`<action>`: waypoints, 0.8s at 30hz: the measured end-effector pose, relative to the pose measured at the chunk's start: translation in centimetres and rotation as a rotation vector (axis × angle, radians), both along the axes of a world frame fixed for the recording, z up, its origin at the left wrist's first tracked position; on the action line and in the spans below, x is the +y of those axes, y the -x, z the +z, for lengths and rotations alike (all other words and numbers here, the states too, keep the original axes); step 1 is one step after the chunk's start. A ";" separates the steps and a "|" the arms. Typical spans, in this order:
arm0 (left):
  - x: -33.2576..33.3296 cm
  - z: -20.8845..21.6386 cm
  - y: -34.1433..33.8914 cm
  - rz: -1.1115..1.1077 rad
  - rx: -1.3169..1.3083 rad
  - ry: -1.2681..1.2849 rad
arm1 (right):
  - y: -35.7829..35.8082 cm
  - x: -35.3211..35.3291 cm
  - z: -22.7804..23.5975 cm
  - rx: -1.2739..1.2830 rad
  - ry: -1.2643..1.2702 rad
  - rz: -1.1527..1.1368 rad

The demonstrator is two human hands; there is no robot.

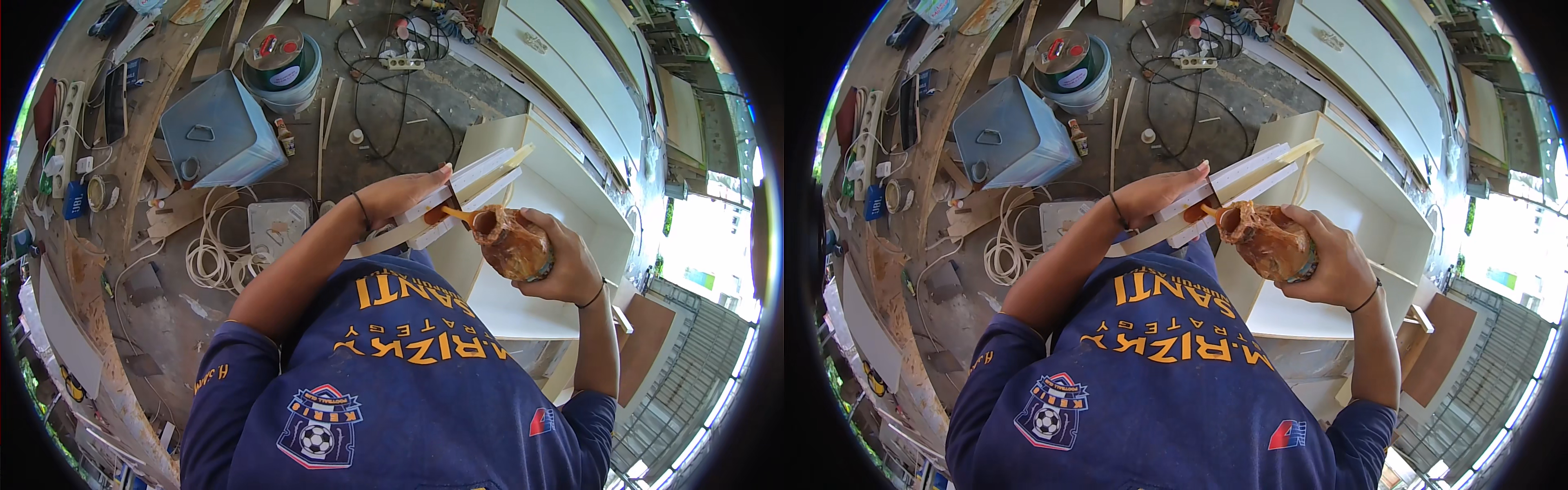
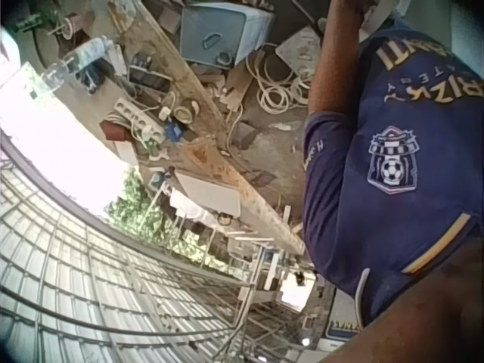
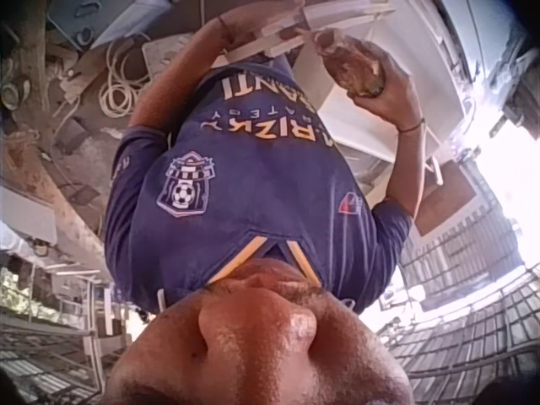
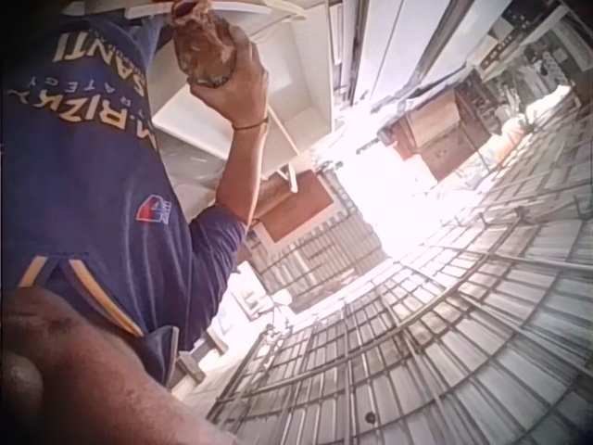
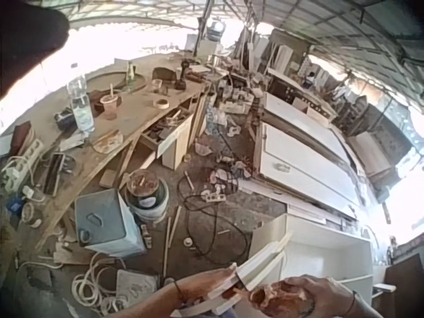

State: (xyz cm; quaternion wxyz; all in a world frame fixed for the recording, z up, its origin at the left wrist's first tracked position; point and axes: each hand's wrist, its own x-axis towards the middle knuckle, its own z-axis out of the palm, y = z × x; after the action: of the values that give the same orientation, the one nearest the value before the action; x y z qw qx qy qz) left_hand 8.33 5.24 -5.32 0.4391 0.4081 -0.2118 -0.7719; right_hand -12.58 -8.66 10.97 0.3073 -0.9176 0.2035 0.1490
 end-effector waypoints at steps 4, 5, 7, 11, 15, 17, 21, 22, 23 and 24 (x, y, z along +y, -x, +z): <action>-0.1 0.2 0.2 0.030 0.044 0.021 | 0.6 0.2 -0.6 -0.148 0.000 0.012; -0.1 0.4 0.1 0.043 0.036 -0.004 | 0.6 0.2 -0.7 -0.181 -0.007 0.012; -0.1 0.3 0.1 0.055 0.025 -0.028 | 0.8 0.2 -0.8 -0.217 -0.014 0.010; -0.1 0.2 0.0 0.034 0.167 -0.053 | 1.4 0.3 -0.7 -0.286 -0.047 -0.008; -0.3 0.1 0.2 0.043 0.215 -0.036 | 2.1 0.3 -0.7 -0.338 -0.090 -0.071; -0.4 0.1 0.2 0.037 0.190 -0.052 | 2.7 0.4 -0.6 -0.352 -0.113 -0.114; -0.7 -0.6 0.3 0.006 0.184 -0.054 | 3.6 0.5 -0.5 -0.394 -0.128 -0.154; -0.8 -0.7 0.3 0.006 0.183 -0.053 | 3.6 0.6 -0.4 -0.395 -0.127 -0.153; -0.9 -0.8 0.4 -0.001 0.180 -0.050 | 3.7 0.7 -0.2 -0.385 -0.162 -0.177; -0.9 -0.8 0.5 -0.008 0.178 -0.048 | 3.7 0.7 -0.1 -0.375 -0.198 -0.200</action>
State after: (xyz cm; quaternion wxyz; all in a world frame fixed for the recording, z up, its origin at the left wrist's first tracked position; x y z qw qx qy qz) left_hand 7.84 4.31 -6.14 0.4434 0.3474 -0.1550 -0.8116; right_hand -16.30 -7.93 10.85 0.4414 -0.8699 0.2172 -0.0360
